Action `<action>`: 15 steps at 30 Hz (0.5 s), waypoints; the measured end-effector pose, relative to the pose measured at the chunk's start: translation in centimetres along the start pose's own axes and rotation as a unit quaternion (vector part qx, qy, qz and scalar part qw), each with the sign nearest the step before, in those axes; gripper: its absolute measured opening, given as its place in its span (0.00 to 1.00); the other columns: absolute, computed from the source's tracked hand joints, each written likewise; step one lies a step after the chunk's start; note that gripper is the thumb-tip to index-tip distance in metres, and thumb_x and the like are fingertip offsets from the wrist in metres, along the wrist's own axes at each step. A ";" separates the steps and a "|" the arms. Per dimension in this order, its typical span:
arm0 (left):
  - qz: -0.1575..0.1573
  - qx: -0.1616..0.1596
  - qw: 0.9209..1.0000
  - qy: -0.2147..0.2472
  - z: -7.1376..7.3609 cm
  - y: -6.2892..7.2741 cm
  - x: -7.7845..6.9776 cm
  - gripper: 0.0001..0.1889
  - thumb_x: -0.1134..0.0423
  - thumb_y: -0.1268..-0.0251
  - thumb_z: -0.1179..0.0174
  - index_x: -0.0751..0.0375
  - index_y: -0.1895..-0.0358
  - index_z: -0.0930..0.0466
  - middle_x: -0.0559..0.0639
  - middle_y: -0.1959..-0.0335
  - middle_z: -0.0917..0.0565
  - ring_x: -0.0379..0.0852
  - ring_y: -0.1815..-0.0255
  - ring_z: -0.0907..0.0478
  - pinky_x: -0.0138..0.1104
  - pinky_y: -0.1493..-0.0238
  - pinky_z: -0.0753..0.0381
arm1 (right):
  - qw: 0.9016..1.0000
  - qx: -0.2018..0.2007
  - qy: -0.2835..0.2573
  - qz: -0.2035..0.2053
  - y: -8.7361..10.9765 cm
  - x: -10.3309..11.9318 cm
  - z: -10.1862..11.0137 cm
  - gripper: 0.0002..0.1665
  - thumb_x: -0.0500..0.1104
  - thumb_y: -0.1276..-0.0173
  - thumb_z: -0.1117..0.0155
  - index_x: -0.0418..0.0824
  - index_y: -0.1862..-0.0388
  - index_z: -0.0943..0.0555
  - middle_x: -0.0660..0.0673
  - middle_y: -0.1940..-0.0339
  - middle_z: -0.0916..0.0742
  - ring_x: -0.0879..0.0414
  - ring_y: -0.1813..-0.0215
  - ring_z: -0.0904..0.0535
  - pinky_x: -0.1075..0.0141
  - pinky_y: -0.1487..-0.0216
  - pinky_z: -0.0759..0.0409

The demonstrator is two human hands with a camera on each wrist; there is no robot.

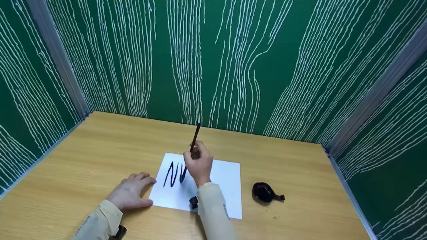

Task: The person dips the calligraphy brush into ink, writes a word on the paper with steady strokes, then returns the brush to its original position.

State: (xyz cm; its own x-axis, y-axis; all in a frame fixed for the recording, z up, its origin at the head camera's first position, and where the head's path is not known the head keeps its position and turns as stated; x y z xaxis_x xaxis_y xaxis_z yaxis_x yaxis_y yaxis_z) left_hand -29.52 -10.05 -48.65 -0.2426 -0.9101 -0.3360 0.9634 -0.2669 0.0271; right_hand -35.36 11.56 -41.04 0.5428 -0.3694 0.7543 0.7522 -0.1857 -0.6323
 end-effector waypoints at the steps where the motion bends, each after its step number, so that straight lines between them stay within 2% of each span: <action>1: 0.003 0.001 1.000 -0.001 0.0 0.0 0.0 0.37 0.44 0.59 0.32 0.52 0.40 0.25 0.59 0.36 0.28 0.63 0.35 0.33 0.60 0.39 0.33 | 1.000 0.001 0.000 0.000 0.0 0.3 0.0 0.11 0.25 0.44 0.41 0.36 0.64 0.22 0.40 0.78 0.19 0.52 0.77 0.26 0.69 0.75 0.27; 5: 0.011 0.007 1.000 0.001 -0.1 0.0 0.0 0.37 0.44 0.59 0.31 0.51 0.39 0.25 0.58 0.35 0.28 0.63 0.34 0.34 0.60 0.38 0.34 | 1.000 0.006 -0.003 -0.002 -0.1 0.1 -0.1 0.11 0.25 0.45 0.41 0.35 0.64 0.21 0.38 0.79 0.19 0.51 0.77 0.26 0.67 0.76 0.26; 10: 0.010 0.004 1.000 0.002 0.0 0.1 -0.1 0.37 0.44 0.59 0.31 0.51 0.39 0.25 0.58 0.35 0.28 0.63 0.34 0.34 0.60 0.38 0.34 | 1.000 0.008 -0.004 -0.007 -0.1 -1.0 0.0 0.11 0.28 0.44 0.38 0.40 0.65 0.20 0.43 0.79 0.19 0.55 0.77 0.26 0.68 0.76 0.26; 15: 0.002 -0.001 1.000 0.007 0.0 0.1 -0.1 0.37 0.45 0.59 0.31 0.52 0.40 0.25 0.59 0.36 0.27 0.63 0.35 0.33 0.59 0.38 0.33 | 1.000 0.012 -0.022 0.003 0.0 -1.1 0.1 0.12 0.28 0.45 0.38 0.43 0.66 0.19 0.47 0.81 0.20 0.57 0.79 0.27 0.69 0.77 0.27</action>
State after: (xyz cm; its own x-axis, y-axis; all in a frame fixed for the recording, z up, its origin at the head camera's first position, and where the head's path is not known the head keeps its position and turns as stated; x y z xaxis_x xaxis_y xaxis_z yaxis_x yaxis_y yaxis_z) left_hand -29.44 -9.95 -48.64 -0.2363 -0.9065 -0.3499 0.9647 -0.2621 0.0274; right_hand -35.97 12.04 -41.84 0.5620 -0.3305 0.7582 0.7576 -0.1621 -0.6322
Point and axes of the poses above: each hand's wrist, its own y-axis away from the middle knuckle, its own z-axis out of the back of the hand, x = y × z, the point moved 7 cm from there along -y, towards the middle knuckle
